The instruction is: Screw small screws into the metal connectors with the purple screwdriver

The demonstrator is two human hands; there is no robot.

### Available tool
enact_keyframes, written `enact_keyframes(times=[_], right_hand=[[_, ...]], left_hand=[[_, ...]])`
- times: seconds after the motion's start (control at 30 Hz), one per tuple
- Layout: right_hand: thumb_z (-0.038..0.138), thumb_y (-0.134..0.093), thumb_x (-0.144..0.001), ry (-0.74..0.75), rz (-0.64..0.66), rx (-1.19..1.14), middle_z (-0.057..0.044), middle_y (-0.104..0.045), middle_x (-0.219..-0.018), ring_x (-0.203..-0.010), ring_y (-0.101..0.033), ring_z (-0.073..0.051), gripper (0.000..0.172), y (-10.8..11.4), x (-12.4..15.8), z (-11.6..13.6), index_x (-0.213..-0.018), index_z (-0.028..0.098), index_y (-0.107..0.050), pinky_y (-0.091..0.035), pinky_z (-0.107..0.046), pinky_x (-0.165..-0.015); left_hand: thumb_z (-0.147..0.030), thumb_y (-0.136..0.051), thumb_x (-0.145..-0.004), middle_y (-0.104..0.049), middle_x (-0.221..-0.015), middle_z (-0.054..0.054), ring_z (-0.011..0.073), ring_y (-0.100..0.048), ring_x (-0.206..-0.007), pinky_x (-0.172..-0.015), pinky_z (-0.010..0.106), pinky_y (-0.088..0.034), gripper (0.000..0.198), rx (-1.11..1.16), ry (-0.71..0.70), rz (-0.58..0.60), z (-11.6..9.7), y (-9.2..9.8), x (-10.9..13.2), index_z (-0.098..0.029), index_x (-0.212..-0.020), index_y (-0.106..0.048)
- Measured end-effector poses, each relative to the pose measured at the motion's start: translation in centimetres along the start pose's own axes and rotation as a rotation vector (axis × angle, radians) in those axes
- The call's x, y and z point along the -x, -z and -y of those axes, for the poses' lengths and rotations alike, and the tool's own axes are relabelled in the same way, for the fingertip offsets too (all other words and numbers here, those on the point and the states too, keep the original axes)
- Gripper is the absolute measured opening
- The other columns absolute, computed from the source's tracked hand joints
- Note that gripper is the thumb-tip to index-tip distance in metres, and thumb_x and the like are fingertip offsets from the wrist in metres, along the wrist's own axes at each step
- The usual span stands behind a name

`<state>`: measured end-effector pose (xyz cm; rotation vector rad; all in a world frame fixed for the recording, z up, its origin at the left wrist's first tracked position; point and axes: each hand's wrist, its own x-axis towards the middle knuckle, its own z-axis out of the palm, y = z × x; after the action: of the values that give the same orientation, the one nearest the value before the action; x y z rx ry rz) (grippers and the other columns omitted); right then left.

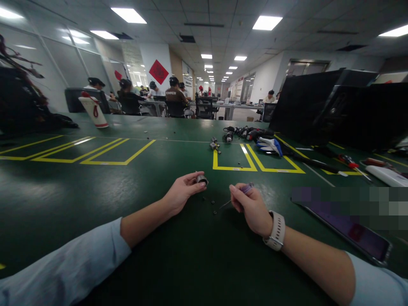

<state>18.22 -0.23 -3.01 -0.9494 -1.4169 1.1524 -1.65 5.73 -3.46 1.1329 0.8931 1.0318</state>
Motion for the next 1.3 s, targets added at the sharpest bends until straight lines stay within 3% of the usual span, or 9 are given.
enact_keyframes(times=[0.33,0.5,0.67,0.87,1.07,1.3], right_hand=[[0.043,-0.048,-0.083,0.022,0.048,0.26,0.006,-0.041,-0.045,-0.043,-0.038,-0.008,0.034,-0.6,0.7,1.3,-0.06,0.018,-0.048,-0.031,-0.022,-0.045],[0.043,-0.048,-0.083,-0.029,0.047,0.141,0.005,-0.044,-0.048,-0.045,-0.042,-0.008,0.033,-0.7,0.6,0.8,-0.062,0.017,-0.05,-0.034,-0.022,-0.047],[0.043,-0.051,-0.082,-0.055,0.004,-0.046,0.005,-0.046,-0.049,-0.046,-0.044,-0.008,0.032,-0.6,0.3,0.2,-0.063,0.017,-0.051,-0.033,-0.021,-0.046],[0.036,-0.049,-0.084,0.087,0.013,-0.104,0.002,-0.054,-0.059,-0.056,-0.051,-0.011,0.024,-0.5,0.5,0.3,-0.069,0.018,-0.054,-0.041,-0.024,-0.055],[0.033,-0.048,-0.085,0.236,0.049,0.122,-0.002,-0.059,-0.072,-0.07,-0.056,-0.014,0.02,-0.4,1.1,1.0,-0.078,0.018,-0.058,-0.044,-0.03,-0.067],[0.028,-0.046,-0.086,0.292,0.079,0.395,-0.002,-0.059,-0.074,-0.068,-0.055,-0.014,0.017,-1.0,1.6,1.6,-0.081,0.018,-0.059,-0.043,-0.027,-0.062]], left_hand=[[-0.007,-0.07,-0.065,-0.065,-0.098,0.008,0.0174,-0.063,-0.091,-0.09,0.035,-0.048,0.039,-0.033,0.016,-0.122,-0.2,-0.8,0.3,-0.013,-0.102,-0.06],[-0.008,-0.067,-0.067,-0.064,-0.095,0.01,0.0194,-0.064,-0.087,-0.085,0.036,-0.052,0.034,-0.071,0.024,-0.196,-0.6,-1.3,0.8,-0.011,-0.101,-0.06],[-0.005,-0.063,-0.068,-0.06,-0.108,0.01,0.0199,-0.062,-0.091,-0.087,0.037,-0.05,0.038,0.001,0.009,-0.146,-1.0,-1.5,1.2,-0.014,-0.105,-0.06],[0.003,-0.063,-0.063,-0.062,-0.111,0.008,0.0197,-0.058,-0.102,-0.094,0.035,-0.045,0.047,0.009,-0.007,-0.037,-0.8,-1.3,1.3,-0.015,-0.106,-0.06],[-0.007,-0.066,-0.066,-0.068,-0.099,0.006,0.0172,-0.062,-0.095,-0.096,0.036,-0.041,0.049,-0.152,-0.057,0.027,-0.6,-1.4,1.7,-0.016,-0.113,-0.056],[-0.009,-0.066,-0.064,-0.068,-0.1,0.006,0.0185,-0.062,-0.096,-0.093,0.036,-0.043,0.045,-0.227,-0.145,0.015,-0.6,-1.5,2.0,-0.015,-0.108,-0.058]])
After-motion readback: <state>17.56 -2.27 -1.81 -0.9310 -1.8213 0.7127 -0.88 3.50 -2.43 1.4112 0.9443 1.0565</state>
